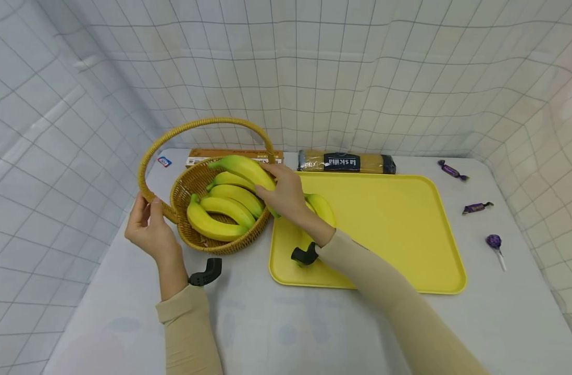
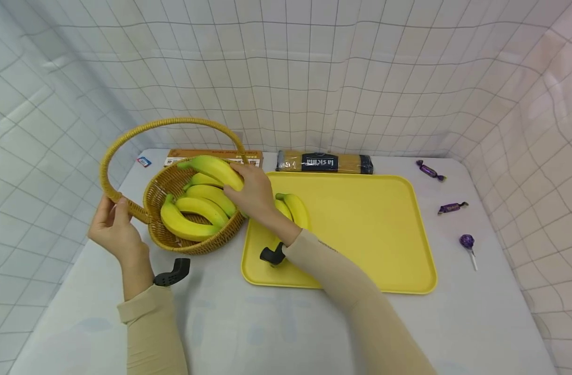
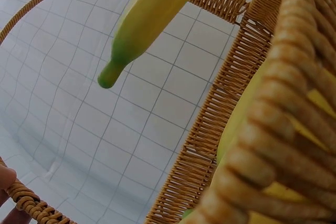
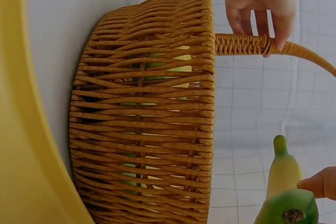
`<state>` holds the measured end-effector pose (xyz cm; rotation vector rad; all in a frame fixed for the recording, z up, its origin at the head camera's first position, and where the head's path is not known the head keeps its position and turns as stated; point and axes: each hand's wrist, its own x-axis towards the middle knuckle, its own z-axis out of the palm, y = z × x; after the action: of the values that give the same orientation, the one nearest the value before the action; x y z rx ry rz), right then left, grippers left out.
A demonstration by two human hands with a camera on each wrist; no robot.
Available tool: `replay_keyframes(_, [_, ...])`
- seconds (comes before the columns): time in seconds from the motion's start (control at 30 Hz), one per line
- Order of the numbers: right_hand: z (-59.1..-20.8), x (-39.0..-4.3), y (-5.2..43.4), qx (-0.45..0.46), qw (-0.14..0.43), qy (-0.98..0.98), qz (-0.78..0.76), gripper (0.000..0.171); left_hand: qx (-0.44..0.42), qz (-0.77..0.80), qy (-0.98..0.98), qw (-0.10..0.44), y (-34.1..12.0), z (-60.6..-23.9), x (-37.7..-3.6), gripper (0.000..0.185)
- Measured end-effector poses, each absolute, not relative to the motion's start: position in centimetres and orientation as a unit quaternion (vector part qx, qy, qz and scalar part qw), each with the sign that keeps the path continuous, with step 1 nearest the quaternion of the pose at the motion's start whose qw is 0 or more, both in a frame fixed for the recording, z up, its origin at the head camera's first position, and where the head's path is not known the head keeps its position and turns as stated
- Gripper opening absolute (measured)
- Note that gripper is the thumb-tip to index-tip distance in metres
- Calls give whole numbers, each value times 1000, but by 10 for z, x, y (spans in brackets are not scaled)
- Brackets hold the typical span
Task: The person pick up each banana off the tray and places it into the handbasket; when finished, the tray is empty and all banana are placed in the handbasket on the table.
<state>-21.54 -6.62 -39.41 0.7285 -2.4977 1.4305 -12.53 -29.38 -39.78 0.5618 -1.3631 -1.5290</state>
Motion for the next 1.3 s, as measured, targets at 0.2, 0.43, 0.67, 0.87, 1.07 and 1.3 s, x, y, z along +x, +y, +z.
replay_keyframes(0.2, [-392,-231,-87,261,97,-846,455,47,239,-630,-559,483,-296,-399,-127,29])
replay_keyframes(0.43, [-396,-242,-108,273,77,-854,437,48,248,-626,-564,479,-294,-399,-125,29])
replay_keyframes(0.67, [-403,-248,-124,246,68,-869,425,46,240,-624,-569,479,-293,-398,-126,29])
replay_keyframes(0.87, [-410,-255,-133,222,52,-883,410,45,241,-622,-570,480,-295,-398,-125,29])
replay_keyframes(1.07, [-420,-261,-136,212,50,-898,383,44,247,-623,-570,475,-294,-397,-124,29])
replay_keyframes(1.3, [-421,-262,-137,199,37,-909,366,44,234,-613,-578,485,-294,-398,-124,27])
